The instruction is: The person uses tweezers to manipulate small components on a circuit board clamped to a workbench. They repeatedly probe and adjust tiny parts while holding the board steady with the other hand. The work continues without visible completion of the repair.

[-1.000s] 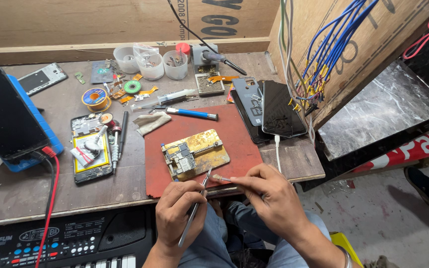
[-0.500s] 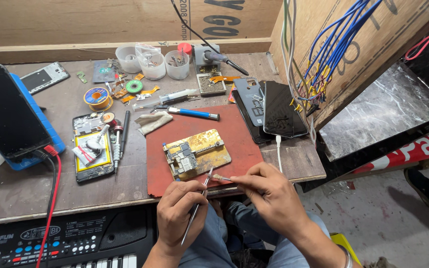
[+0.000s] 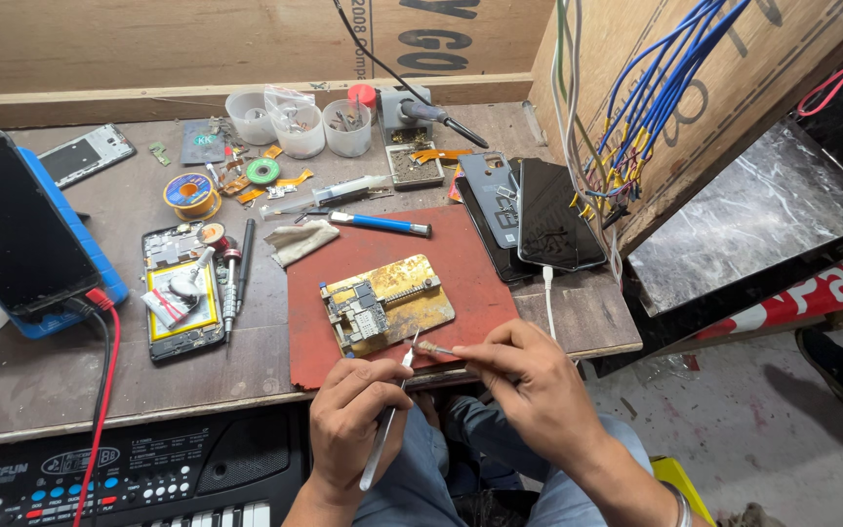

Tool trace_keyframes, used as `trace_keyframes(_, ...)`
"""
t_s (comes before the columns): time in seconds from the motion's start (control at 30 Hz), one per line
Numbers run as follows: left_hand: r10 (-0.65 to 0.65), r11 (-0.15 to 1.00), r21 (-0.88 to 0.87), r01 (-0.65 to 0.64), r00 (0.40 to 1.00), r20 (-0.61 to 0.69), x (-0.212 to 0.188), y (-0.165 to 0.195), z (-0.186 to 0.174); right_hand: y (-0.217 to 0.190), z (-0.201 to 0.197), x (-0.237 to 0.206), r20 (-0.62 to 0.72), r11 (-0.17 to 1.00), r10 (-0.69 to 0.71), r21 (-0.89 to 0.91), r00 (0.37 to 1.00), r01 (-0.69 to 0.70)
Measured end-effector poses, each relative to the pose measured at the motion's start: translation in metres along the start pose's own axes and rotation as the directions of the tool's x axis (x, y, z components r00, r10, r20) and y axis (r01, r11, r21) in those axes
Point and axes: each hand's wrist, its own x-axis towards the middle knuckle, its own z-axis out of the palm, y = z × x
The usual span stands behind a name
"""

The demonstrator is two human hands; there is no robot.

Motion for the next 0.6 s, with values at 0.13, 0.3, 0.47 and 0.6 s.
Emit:
trace_keyframes(0.13,0.002,1.0,0.02,-0.002,1.0,-0.008,-0.0017,-0.0012,0.0002,0.0011,-0.0009,0.0014,-0.036,0.999,0.046,-0.012,0.998,-0.046)
trace_keyframes(0.3,0.004,1.0,0.021,-0.003,1.0,-0.013,-0.0008,-0.0008,0.0012,0.0021,-0.0006,-0.0009,-0.006,1.0,0.02,-0.004,1.0,-0.02)
trace_keyframes(0.47,0.001,1.0,0.022,-0.001,1.0,-0.002,-0.0004,-0.0005,0.0005,0.0021,0.0006,-0.0021,-0.023,0.999,-0.028,-0.033,0.999,0.027)
trace_keyframes(0.6,0.008,1.0,0.011,-0.008,1.0,-0.015,-0.0005,0.0003,0.0013,0.003,-0.0024,0.0016,-0.03,0.997,-0.017,-0.077,0.999,0.015)
